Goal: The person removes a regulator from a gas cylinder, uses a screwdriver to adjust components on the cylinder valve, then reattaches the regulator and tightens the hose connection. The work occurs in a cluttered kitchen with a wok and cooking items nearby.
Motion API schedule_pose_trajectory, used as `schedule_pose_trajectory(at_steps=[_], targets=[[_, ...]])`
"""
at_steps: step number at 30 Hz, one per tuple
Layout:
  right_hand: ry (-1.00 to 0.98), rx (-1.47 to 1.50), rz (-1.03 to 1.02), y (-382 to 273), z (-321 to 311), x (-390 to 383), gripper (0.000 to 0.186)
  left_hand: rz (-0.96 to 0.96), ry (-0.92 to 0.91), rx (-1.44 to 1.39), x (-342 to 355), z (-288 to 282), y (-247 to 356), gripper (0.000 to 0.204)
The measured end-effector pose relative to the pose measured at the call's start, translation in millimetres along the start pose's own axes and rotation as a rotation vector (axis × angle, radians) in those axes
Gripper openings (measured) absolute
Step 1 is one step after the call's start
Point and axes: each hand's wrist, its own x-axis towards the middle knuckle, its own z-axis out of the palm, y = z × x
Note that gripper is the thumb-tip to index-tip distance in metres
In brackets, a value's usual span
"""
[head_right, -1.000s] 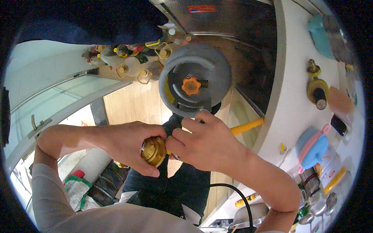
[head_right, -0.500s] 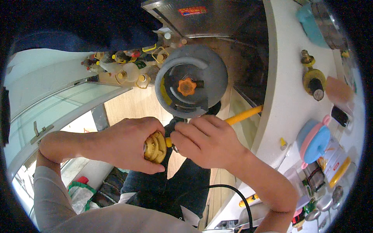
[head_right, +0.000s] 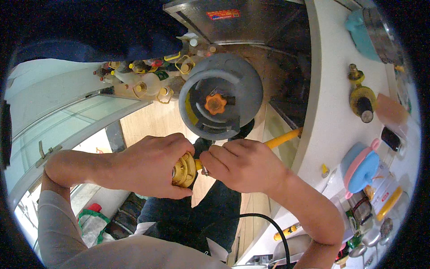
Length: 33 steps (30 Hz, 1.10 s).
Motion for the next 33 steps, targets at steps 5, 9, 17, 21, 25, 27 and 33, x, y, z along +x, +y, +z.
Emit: schedule_pose_trajectory(at_steps=[5, 9, 17, 21, 25, 27, 33], targets=[[0.020, 0.049, 0.044, 3.2, 2.8, 8.0, 0.028, -0.010, 0.004, 0.048, 3.9, 0.3, -1.9, 0.067], [0.068, 0.111, 0.094, 1.1, 5.5, 6.0, 0.034, 0.027, 0.016, -0.003, 5.6, -7.3, -2.2, 0.065], [-0.123, 0.292, 0.298, 7.0, -1.9, 12.2, 0.031, 0.062, 0.197, 0.212, 6.2, 7.6, -3.4, 0.060], [-0.134, 0.311, 0.332, 9.4, -0.8, 8.4, 0.033, 0.064, 0.184, 0.185, 7.6, 6.6, -5.7, 0.061], [-0.086, 0.138, 0.327, 0.1, 4.3, 7.8, 0.038, 0.070, 0.141, 0.077, 7.0, 1.8, -13.4, 0.060], [-0.034, 0.019, 0.279, -3.6, 9.4, 13.2, 0.035, 0.083, 0.124, -0.005, 9.2, -1.5, -15.6, 0.060], [-0.015, -0.062, 0.279, -3.2, 0.0, 12.6, 0.035, 0.047, 0.017, -0.155, 13.6, -15.8, -21.9, 0.062]])
